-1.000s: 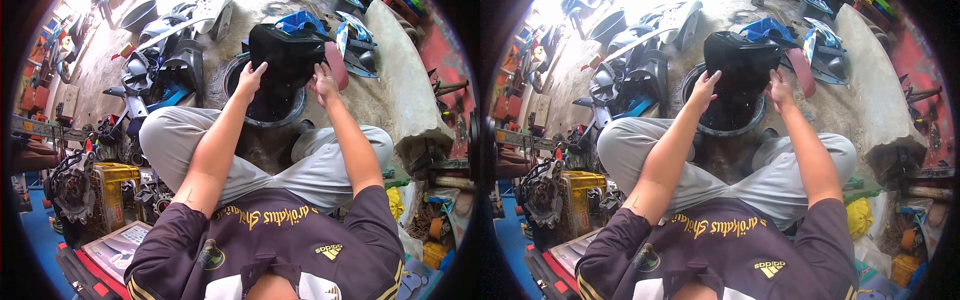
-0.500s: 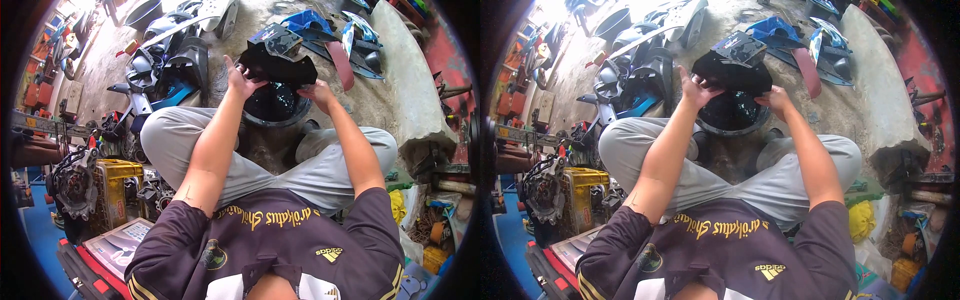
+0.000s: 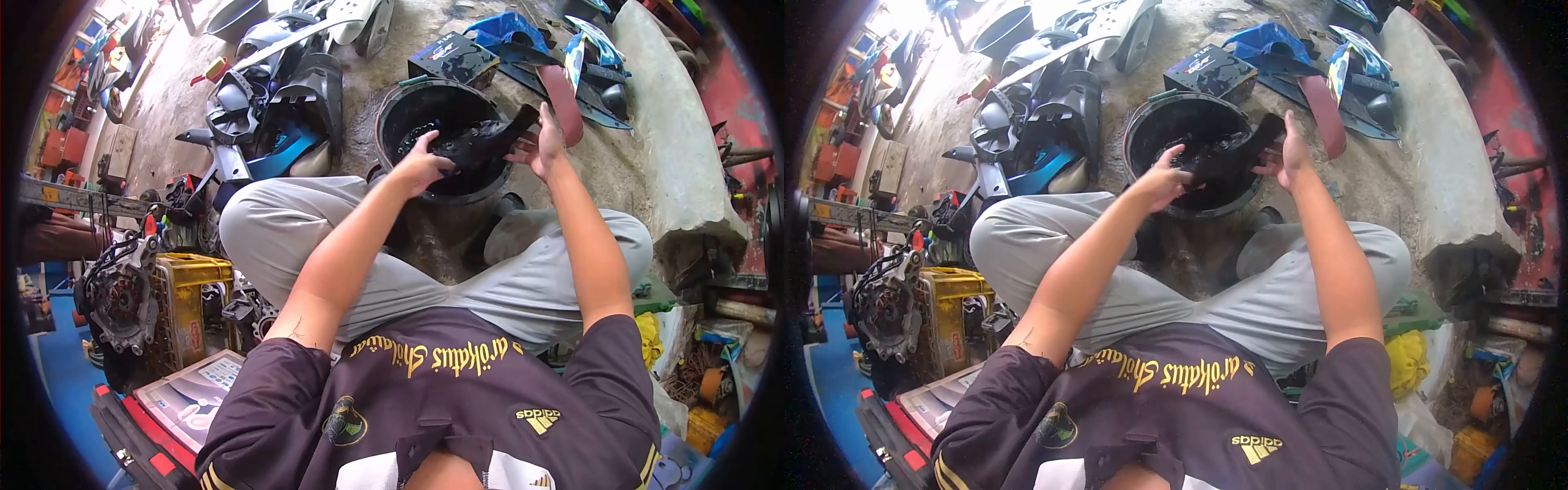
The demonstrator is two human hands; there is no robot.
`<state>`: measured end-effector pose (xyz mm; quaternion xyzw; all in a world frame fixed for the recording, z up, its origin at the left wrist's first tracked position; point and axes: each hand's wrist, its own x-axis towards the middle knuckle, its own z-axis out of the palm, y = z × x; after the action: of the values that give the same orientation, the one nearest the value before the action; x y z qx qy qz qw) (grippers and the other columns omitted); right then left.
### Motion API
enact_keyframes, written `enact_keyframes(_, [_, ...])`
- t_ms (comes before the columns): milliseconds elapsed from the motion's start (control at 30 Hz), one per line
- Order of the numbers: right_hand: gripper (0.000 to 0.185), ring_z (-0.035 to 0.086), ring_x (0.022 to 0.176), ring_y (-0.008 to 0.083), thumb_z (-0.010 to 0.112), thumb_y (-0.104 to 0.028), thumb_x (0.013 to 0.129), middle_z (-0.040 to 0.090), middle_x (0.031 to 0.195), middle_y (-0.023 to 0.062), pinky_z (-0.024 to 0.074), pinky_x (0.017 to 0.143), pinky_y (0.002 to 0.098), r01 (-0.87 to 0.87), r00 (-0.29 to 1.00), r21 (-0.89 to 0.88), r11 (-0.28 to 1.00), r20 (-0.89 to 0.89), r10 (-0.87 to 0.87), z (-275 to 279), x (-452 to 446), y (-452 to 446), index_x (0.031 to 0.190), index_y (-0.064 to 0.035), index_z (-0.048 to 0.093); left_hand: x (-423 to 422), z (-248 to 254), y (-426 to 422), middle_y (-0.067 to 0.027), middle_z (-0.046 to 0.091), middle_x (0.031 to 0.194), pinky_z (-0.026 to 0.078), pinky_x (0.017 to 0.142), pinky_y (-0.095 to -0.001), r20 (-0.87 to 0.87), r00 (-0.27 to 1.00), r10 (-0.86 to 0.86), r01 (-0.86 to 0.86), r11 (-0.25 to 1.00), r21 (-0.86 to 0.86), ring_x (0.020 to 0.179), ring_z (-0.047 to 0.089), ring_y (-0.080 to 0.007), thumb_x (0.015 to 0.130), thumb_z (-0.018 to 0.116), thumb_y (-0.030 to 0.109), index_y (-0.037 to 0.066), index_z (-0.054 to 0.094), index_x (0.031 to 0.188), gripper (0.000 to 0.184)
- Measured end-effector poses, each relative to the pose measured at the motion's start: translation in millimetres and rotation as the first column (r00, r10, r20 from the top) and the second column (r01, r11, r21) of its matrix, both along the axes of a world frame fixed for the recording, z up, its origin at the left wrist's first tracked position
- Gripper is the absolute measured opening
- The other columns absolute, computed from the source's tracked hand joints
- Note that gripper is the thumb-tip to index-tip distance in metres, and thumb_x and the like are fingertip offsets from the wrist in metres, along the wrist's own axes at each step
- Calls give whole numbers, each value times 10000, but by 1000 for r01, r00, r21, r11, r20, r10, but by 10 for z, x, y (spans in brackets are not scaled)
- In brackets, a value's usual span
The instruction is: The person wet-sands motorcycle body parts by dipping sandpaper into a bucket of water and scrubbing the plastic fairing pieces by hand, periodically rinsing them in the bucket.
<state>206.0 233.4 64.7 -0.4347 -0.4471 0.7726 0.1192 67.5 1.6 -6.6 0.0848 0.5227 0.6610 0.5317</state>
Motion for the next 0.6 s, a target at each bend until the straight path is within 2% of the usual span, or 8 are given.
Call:
enact_keyframes(100, [886,678,1013,351,650,-641,942,573,1350,140,539,854,684,-32,999,184,982,24,28,31,-67,-109,1548,-134,249,338,-117,188,-190,544,1387,560,926,-383,-357,932,57,-79,996,-47,1179,614,-266,822,815,-28,142,273,1626,984])
enact_keyframes(133, [766,683,990,324,732,-506,925,603,1228,118,558,827,666,74,994,226,971,63,-90,-22,-127,-129,1467,-155,322,406,-154,210,-188,519,1415,569,908,-382,-401,916,25,-70,993,-97,1177,607,-255,809,873,38,147,271,1623,1019])
enact_keyframes(233, [1224,636,1074,332,824,-389,831,499,1413,179,545,795,644,-57,998,312,949,52,43,-173,-76,61,1657,-142,-45,491,-177,238,-200,488,1469,569,903,-380,-497,868,20,-86,990,-111,1184,603,-249,796,908,108,146,244,1627,1065])
enact_keyframes(267, [995,642,1038,284,766,-239,819,585,1303,162,554,791,517,52,998,339,939,22,-63,-208,-62,85,1626,-60,212,467,-192,235,-218,451,1525,564,907,-389,-527,850,16,-108,984,-144,1191,607,-259,810,910,196,144,194,1638,1096])
enact_keyframes(367, [523,629,982,201,681,-113,819,655,1102,102,516,815,383,67,997,429,901,3,-76,-245,-45,222,1315,-12,550,309,26,187,-220,575,1421,551,914,-418,-236,971,30,-83,972,-218,1080,669,-269,918,799,416,105,91,1643,1060])
enact_keyframes(400, [400,625,964,174,653,-71,819,678,1035,82,503,823,338,72,997,459,886,-4,-79,-253,-49,244,1212,4,662,212,-82,181,-202,635,1335,550,883,-406,-302,953,18,-94,966,-242,1017,683,-253,939,769,445,77,69,1638,1055])
enact_keyframes(533, [424,624,990,160,636,-34,835,689,1103,53,495,880,329,48,996,635,771,-91,13,38,-82,66,1256,16,642,-226,-424,218,-171,597,1320,545,842,-399,-476,845,245,-380,901,-210,972,642,-225,908,796,436,97,70,1646,1089])
enact_keyframes(600, [430,635,1025,163,646,-27,857,698,1151,64,499,903,328,94,981,727,681,-185,63,113,-107,54,1285,9,641,-405,-484,170,-193,528,1390,547,850,-414,-433,836,336,-454,867,-206,1042,613,-242,888,817,420,121,74,1653,1108])
